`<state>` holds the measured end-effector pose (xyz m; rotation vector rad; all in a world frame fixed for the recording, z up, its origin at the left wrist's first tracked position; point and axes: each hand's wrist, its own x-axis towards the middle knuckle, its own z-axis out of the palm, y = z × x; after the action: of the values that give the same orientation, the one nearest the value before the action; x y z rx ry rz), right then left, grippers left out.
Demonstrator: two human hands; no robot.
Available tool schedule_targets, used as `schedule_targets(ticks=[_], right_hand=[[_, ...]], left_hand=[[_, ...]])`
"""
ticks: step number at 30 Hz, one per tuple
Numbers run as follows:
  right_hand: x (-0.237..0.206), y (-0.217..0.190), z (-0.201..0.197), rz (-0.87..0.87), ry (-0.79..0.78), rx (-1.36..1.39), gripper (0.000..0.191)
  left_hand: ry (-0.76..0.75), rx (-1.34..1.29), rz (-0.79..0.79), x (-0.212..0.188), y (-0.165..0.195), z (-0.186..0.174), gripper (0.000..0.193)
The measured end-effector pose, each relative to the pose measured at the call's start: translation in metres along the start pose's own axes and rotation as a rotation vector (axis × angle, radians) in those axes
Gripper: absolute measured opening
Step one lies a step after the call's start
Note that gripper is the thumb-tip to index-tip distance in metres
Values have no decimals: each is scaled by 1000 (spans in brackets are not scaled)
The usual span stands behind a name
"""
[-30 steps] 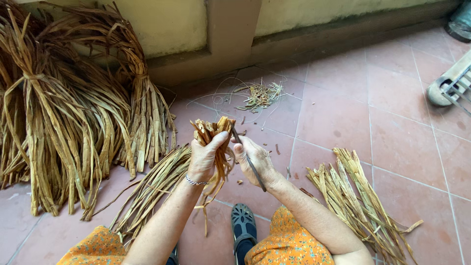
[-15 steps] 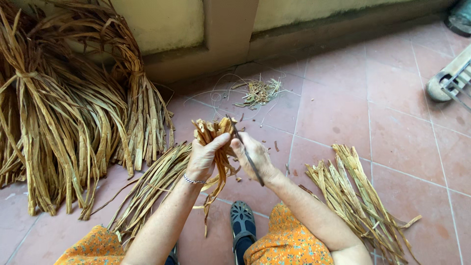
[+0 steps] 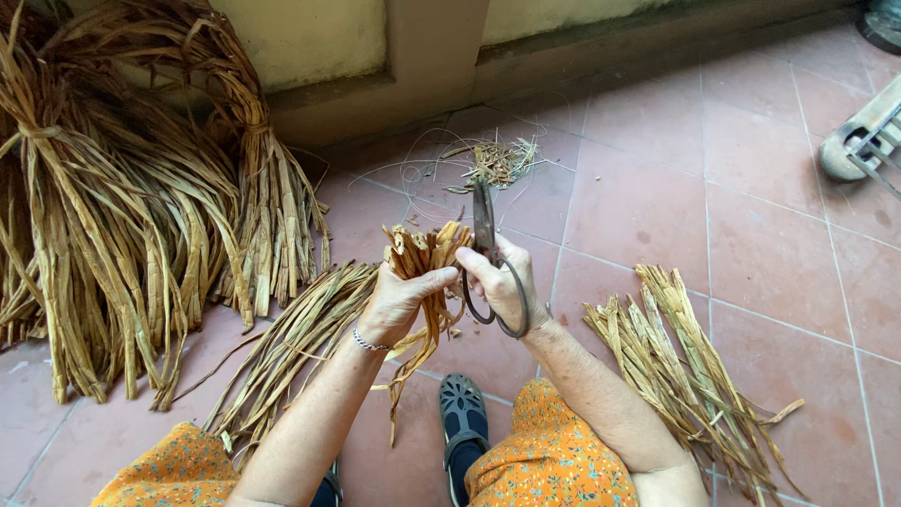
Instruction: The person sits on a tiled floor and uses shears to cut bundles of dried plant stems into shorter pieces. They repeatedly pick up stems, trim them, and place the cut pieces into a pile on the floor.
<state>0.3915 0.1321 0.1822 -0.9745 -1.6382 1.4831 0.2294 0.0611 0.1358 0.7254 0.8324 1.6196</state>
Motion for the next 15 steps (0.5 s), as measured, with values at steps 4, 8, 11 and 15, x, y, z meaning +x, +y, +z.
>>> schedule_targets(ticks=[4, 8, 11, 15], right_hand=[[0, -6, -4, 20, 42, 29, 16], [2, -1, -5, 58, 12, 24, 15], [4, 3, -5, 50, 12, 44, 16], [2, 2, -7, -35, -40, 74, 19]], left_hand=[[26, 57, 2, -2, -1, -1, 31], [27, 83, 35, -5, 3, 3, 30], [-13, 74, 60, -9, 8, 8, 36], [-97, 189, 45, -8, 7, 8, 55]])
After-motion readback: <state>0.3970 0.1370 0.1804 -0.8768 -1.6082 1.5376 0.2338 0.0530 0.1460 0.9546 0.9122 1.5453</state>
